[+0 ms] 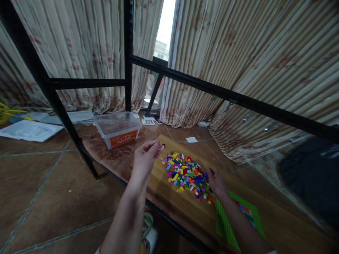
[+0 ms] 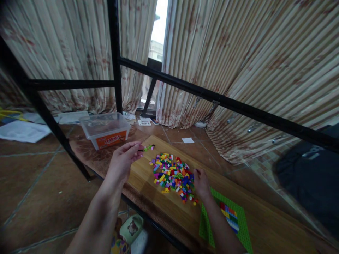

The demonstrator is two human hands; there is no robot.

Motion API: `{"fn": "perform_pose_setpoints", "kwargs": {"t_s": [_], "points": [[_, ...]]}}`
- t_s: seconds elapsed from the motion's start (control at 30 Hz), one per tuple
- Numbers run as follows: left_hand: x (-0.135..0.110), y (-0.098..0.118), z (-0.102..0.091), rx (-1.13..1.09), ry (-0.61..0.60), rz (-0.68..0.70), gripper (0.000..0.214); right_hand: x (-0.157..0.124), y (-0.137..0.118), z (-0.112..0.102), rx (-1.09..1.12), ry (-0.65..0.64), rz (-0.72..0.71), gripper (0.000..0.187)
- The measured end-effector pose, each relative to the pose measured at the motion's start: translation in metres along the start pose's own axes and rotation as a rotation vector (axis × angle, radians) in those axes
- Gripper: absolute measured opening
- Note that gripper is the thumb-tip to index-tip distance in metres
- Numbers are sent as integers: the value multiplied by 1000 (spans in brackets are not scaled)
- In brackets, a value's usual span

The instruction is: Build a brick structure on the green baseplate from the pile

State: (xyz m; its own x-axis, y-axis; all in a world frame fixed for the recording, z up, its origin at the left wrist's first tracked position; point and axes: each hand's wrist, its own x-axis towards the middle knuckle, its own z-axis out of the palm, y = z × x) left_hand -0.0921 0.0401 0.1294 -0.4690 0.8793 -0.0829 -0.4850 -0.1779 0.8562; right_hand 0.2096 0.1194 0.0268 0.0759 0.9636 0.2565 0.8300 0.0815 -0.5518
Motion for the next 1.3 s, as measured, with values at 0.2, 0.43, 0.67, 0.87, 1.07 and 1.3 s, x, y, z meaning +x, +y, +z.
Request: {"fn": "perform_pose_setpoints", "kwargs": {"t_s": [0.2,0.43,0.67,0.87,1.07,1.3], "points": [[-1,-2,-1,5,-4,-16,36,-21,-2,14,99,-22,27,40],[-3,-4,6,25,-3,-50,34,4,-2,12,154,67,84,43],[-1,-8,11,60,-17,-80,31,50,-3,30,241,12,95,42],[0,-11,10,96,-20,-80,31,36,-13,36,374,-162,14,39],[-2,-11,10,123,-26,-75,33,40,-13,37,464,-203,12,42],[2,-12,9,129,-22,-93,30,70,-31,63,426,-164,-15,37]]}}
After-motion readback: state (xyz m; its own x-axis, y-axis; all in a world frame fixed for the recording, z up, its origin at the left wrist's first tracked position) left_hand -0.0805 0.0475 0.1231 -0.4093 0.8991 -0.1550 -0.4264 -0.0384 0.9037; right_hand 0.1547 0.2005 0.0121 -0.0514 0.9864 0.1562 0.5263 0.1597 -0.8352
